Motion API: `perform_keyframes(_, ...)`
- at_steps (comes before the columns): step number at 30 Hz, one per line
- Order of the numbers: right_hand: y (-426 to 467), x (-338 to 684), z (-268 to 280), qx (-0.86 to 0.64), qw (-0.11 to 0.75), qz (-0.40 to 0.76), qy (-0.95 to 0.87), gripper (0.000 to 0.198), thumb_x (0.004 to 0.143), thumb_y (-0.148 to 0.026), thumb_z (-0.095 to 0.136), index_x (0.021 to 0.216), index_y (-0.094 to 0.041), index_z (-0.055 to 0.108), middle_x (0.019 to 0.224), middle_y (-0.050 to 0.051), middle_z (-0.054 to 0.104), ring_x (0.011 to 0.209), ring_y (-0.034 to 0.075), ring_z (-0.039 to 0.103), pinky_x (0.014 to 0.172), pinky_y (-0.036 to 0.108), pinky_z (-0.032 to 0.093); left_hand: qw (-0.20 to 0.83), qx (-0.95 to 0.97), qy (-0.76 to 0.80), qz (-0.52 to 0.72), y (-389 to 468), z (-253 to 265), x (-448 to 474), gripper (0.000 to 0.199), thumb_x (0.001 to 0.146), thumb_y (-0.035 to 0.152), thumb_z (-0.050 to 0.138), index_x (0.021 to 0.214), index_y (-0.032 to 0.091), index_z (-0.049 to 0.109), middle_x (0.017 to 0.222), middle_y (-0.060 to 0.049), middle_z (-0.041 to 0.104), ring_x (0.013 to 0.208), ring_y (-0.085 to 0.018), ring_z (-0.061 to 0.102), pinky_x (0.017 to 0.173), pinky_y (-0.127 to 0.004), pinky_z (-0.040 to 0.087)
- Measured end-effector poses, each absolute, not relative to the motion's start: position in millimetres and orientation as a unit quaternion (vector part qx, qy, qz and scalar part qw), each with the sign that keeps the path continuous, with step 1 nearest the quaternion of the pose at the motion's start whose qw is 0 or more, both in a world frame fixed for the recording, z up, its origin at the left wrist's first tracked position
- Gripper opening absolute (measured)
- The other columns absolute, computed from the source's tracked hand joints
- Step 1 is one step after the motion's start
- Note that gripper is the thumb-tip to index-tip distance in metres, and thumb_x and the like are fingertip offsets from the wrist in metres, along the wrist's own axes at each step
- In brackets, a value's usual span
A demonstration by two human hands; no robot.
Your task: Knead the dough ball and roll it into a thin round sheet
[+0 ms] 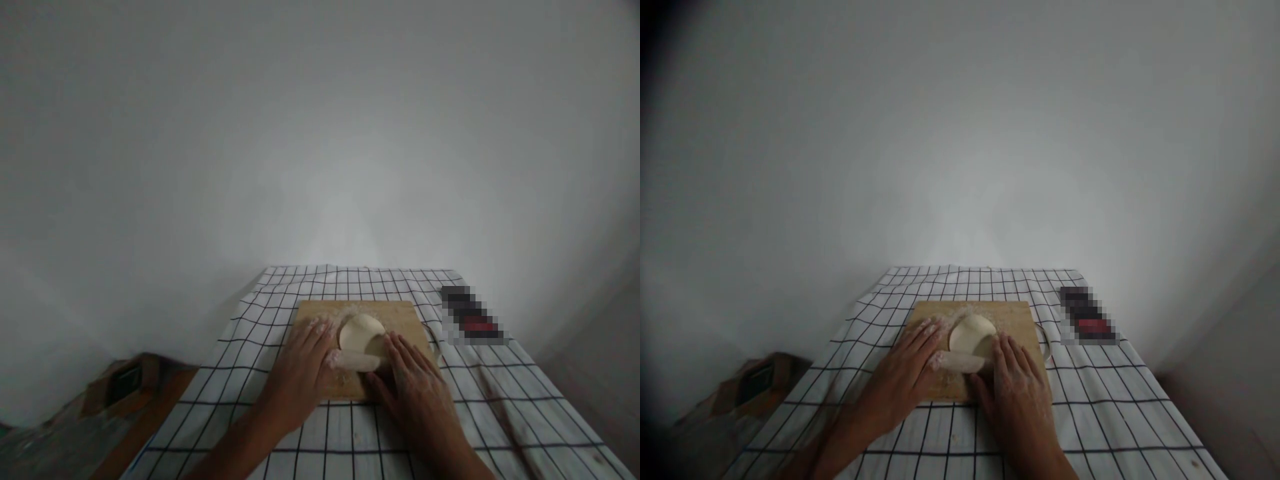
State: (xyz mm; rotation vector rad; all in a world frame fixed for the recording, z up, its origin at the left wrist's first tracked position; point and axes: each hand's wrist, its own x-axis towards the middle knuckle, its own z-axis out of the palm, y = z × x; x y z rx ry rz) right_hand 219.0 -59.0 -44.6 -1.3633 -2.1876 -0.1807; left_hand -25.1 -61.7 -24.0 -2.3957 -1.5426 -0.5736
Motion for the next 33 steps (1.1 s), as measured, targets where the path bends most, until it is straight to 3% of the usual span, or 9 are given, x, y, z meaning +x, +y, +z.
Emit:
perform_keyframes(5, -67.5, 223.1, -57.2, -0.499, 0.298, -0.082, -0.81, 0.059, 0.093, -0.045, 0.059, 0.142, -0.012, 0.05, 0.146, 0.013, 0.054, 0.136, 0.031, 0.05, 0.106, 0.047, 0.051, 0.126, -0.816, -0.531, -0.19, -85.8, -37.1, -26.2, 0.059, 0.101, 0.032, 0.044, 0.156, 0.021, 0.028, 0.16, -0.006, 0.037, 0.149, -0.027, 0.03, 0.119, -0.049, 0.037)
perform_keyframes(10, -79.3, 233.3, -65.8, -0.45, 0.313, -0.1, -0.831, 0.055, 0.092, -0.032, 0.06, 0.144, -0.019, 0.046, 0.145, 0.009, 0.056, 0.133, 0.029, 0.052, 0.107, 0.046, 0.049, 0.126, -0.822, -0.521, -0.192, -100.1, -45.2, -33.3, 0.058, 0.097, 0.034, 0.053, 0.152, 0.029, 0.036, 0.156, -0.001, 0.044, 0.145, -0.026, 0.038, 0.117, -0.048, 0.041)
perform_keyframes(13, -86.2, 241.1, -70.6, -0.422, 0.34, -0.1, -0.835, 0.042, 0.092, -0.024, 0.058, 0.134, -0.023, 0.054, 0.129, 0.006, 0.067, 0.118, 0.027, 0.062, 0.103, 0.045, 0.049, 0.114, -0.827, -0.506, -0.215, -101.5, -47.4, -39.1, 0.051, 0.095, 0.034, 0.058, 0.144, 0.032, 0.046, 0.145, 0.0, 0.056, 0.136, -0.024, 0.05, 0.112, -0.041, 0.046)
perform_keyframes(16, -91.2, 245.5, -74.5, -0.435, 0.382, -0.094, -0.81, 0.028, 0.089, -0.023, 0.06, 0.117, -0.024, 0.061, 0.106, 0.005, 0.072, 0.098, 0.025, 0.066, 0.087, 0.039, 0.054, 0.084, -0.841, -0.48, -0.235, -101.7, -49.3, -37.5, 0.044, 0.094, 0.03, 0.06, 0.137, 0.034, 0.053, 0.135, 0.001, 0.064, 0.127, -0.02, 0.058, 0.112, -0.037, 0.047)
perform_keyframes(22, -94.8, 246.2, -69.9, -0.518, 0.386, -0.038, -0.762, 0.021, 0.079, -0.029, 0.075, 0.098, -0.027, 0.064, 0.094, 0.003, 0.068, 0.085, 0.025, 0.064, 0.077, 0.038, 0.052, -0.113, -0.788, -0.498, -0.344, -96.3, -35.1, -37.4, 0.034, 0.096, 0.042, 0.053, 0.128, 0.039, 0.061, 0.131, 0.002, 0.067, 0.123, -0.024, 0.062, 0.105, -0.041, 0.054)
perform_keyframes(25, -94.0, 247.8, -65.0, -0.549, 0.411, 0.037, -0.727, 0.018, 0.085, -0.039, 0.07, 0.097, -0.026, 0.064, 0.095, 0.005, 0.068, 0.088, 0.026, 0.065, 0.078, 0.038, 0.053, -0.244, -0.652, -0.551, -0.459, -67.4, -9.4, -48.6, 0.042, 0.101, 0.049, 0.038, 0.129, 0.027, 0.06, 0.131, -0.005, 0.067, 0.122, -0.026, 0.063, 0.107, -0.044, 0.051)
perform_keyframes(27, -93.7, 250.2, -61.8, -0.561, 0.461, 0.125, -0.676, 0.023, 0.094, -0.047, 0.058, 0.1, -0.025, 0.061, 0.092, 0.005, 0.068, 0.085, 0.025, 0.065, 0.075, 0.035, 0.053, -0.255, -0.627, -0.54, -0.5, -40.2, 6.3, -48.8, 0.05, 0.102, 0.05, 0.032, 0.132, 0.017, 0.054, 0.129, -0.011, 0.067, 0.122, -0.027, 0.062, 0.107, -0.046, 0.049)
perform_keyframes(31, -95.3, 258.8, -54.5, -0.58, 0.533, 0.278, -0.55, 0.037, 0.099, -0.057, 0.041, 0.098, -0.024, 0.057, 0.069, 0.0, 0.061, 0.064, 0.021, 0.061, 0.058, 0.029, 0.049, -0.19, -0.79, -0.512, -0.279, 4.3, 16.7, -17.3, 0.045, 0.096, 0.041, 0.046, 0.134, 0.018, 0.055, 0.137, -0.011, 0.062, 0.128, -0.028, 0.056, 0.11, -0.042, 0.044)
perform_keyframes(33, -97.5, 262.6, -49.4, -0.58, 0.558, 0.292, -0.516, 0.038, 0.097, -0.06, 0.043, 0.095, -0.024, 0.057, 0.067, -0.001, 0.059, 0.066, 0.021, 0.061, 0.058, 0.028, 0.049, -0.166, -0.829, -0.486, -0.221, 17.5, 18.1, 5.1, 0.047, 0.088, 0.035, 0.057, 0.133, 0.021, 0.058, 0.139, -0.009, 0.06, 0.131, -0.029, 0.053, 0.114, -0.042, 0.038)
